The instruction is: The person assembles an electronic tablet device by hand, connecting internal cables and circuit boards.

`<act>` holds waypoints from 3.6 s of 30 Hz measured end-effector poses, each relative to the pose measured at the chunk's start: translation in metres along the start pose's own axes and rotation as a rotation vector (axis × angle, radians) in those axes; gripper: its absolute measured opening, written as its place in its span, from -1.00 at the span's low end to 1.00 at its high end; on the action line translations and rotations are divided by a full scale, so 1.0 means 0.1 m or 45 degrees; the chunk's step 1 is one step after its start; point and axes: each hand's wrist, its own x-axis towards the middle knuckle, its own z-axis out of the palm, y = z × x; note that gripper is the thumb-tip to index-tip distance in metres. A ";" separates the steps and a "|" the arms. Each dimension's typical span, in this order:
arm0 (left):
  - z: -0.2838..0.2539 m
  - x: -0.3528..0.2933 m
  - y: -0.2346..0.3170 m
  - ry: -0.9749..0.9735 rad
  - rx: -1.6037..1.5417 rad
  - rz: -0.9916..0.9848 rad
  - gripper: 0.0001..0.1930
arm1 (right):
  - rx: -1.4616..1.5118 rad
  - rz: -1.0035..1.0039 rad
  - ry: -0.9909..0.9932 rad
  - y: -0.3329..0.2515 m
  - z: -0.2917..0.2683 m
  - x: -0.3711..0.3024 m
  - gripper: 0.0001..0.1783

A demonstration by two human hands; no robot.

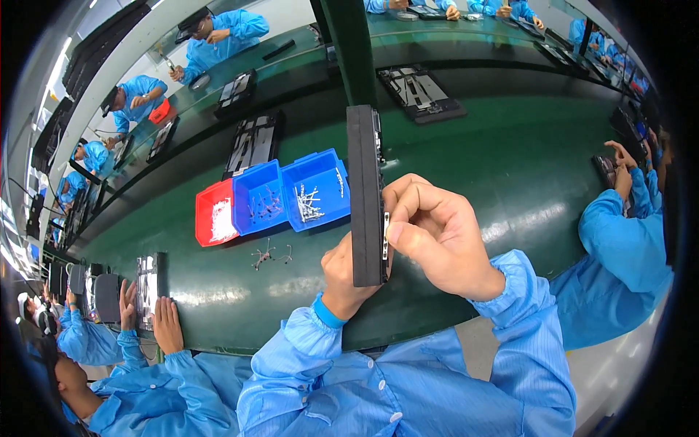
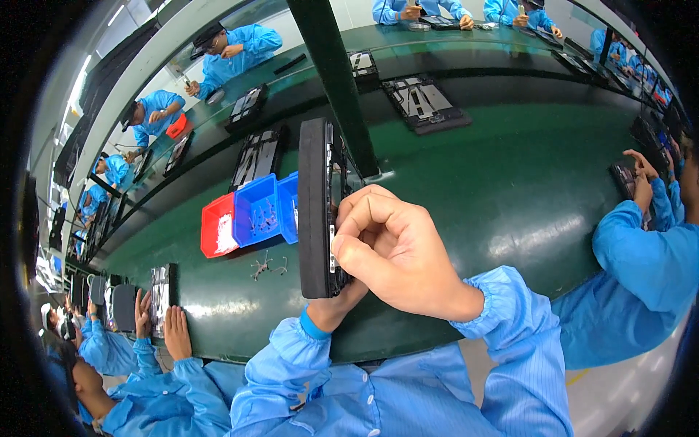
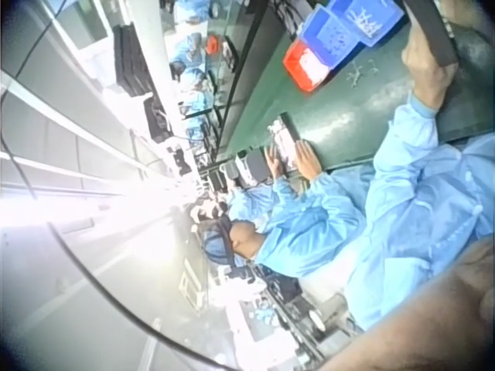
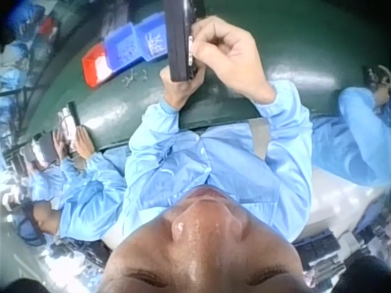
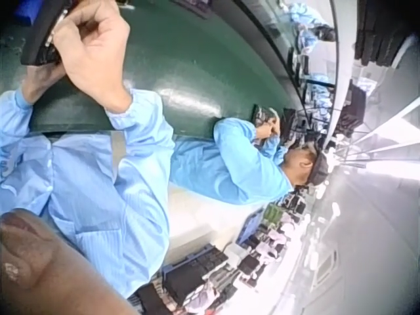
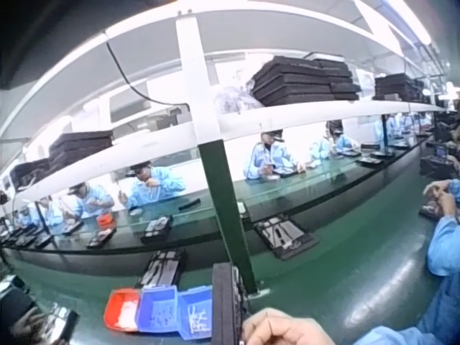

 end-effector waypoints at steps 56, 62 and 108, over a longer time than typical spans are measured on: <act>-0.07 0.11 0.18 -0.067 0.076 -0.050 -0.59 | -0.042 -0.050 0.073 -0.14 -0.01 0.00 -0.98; -0.07 0.10 0.16 -0.046 0.064 -0.015 -0.62 | -0.072 -0.063 0.028 -0.08 -0.04 0.00 -0.96; -0.05 0.06 0.04 -0.029 0.133 0.027 -0.68 | 0.031 -0.230 0.057 0.04 -0.04 -0.02 -0.97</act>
